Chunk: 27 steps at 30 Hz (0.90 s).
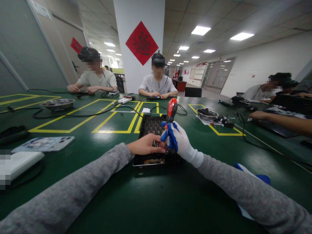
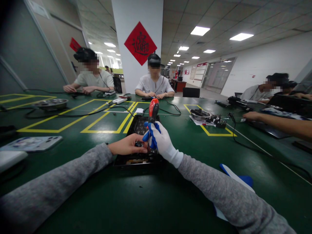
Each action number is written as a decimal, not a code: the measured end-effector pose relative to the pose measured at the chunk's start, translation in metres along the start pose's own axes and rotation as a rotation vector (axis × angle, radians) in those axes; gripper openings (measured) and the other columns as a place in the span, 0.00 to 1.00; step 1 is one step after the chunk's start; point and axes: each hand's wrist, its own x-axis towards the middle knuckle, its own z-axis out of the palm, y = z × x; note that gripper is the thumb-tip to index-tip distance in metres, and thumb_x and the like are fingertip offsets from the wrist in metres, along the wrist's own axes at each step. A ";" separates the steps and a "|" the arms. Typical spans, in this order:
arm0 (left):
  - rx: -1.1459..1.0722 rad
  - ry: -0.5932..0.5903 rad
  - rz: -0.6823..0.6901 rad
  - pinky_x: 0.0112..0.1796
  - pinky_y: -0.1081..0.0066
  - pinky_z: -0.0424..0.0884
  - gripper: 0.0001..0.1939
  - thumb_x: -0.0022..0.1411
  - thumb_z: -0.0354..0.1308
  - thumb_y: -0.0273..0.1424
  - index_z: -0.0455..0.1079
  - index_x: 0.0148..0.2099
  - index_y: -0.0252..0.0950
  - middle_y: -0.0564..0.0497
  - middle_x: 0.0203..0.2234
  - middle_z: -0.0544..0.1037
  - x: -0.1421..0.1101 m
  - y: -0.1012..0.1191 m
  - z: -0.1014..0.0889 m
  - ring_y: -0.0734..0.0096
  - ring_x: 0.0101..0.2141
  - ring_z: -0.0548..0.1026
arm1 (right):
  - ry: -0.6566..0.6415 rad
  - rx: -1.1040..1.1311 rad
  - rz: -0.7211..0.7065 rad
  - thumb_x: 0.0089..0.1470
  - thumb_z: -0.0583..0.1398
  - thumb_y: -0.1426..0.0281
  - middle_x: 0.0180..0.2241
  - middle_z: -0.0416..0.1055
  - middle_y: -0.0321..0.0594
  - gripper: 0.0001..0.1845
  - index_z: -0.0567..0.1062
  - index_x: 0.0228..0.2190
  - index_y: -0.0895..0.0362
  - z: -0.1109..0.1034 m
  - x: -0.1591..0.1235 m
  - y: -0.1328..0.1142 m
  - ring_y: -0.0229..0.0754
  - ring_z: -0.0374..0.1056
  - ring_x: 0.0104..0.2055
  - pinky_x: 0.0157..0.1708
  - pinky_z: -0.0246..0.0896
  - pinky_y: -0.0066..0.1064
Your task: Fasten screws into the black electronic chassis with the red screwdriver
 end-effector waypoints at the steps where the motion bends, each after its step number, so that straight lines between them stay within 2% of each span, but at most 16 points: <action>1: 0.013 0.013 -0.008 0.37 0.72 0.67 0.12 0.53 0.58 0.36 0.69 0.31 0.30 0.51 0.26 0.74 0.000 0.000 0.000 0.73 0.30 0.71 | 0.004 0.001 -0.002 0.52 0.53 0.55 0.17 0.65 0.29 0.19 0.65 0.37 0.57 0.000 0.000 0.000 0.29 0.54 0.13 0.12 0.49 0.20; 8: -0.027 -0.049 0.048 0.39 0.73 0.66 0.11 0.57 0.54 0.34 0.70 0.35 0.30 0.49 0.31 0.75 0.000 0.000 0.000 0.72 0.34 0.72 | -0.022 0.017 0.023 0.52 0.53 0.54 0.18 0.66 0.31 0.20 0.66 0.37 0.58 -0.001 0.001 0.002 0.29 0.55 0.13 0.13 0.51 0.21; 14: 0.087 0.035 0.004 0.37 0.73 0.66 0.12 0.53 0.58 0.36 0.69 0.31 0.30 0.51 0.27 0.74 -0.001 -0.003 0.000 0.73 0.31 0.71 | -0.011 -0.009 -0.006 0.51 0.53 0.55 0.17 0.65 0.30 0.19 0.66 0.37 0.58 -0.001 0.001 0.003 0.29 0.55 0.13 0.12 0.50 0.19; 20: 0.033 -0.039 0.079 0.39 0.72 0.66 0.11 0.57 0.54 0.34 0.71 0.33 0.30 0.49 0.30 0.75 -0.001 -0.001 0.000 0.72 0.33 0.71 | -0.025 0.002 0.023 0.52 0.52 0.55 0.17 0.66 0.30 0.19 0.66 0.35 0.58 -0.001 0.002 0.004 0.28 0.55 0.13 0.11 0.49 0.20; 27: 0.093 0.018 0.001 0.36 0.73 0.65 0.13 0.54 0.57 0.37 0.68 0.30 0.30 0.51 0.26 0.73 -0.001 -0.001 0.000 0.73 0.30 0.70 | -0.011 0.047 -0.026 0.53 0.53 0.57 0.17 0.65 0.29 0.16 0.64 0.35 0.57 0.000 0.001 0.003 0.29 0.56 0.13 0.12 0.50 0.20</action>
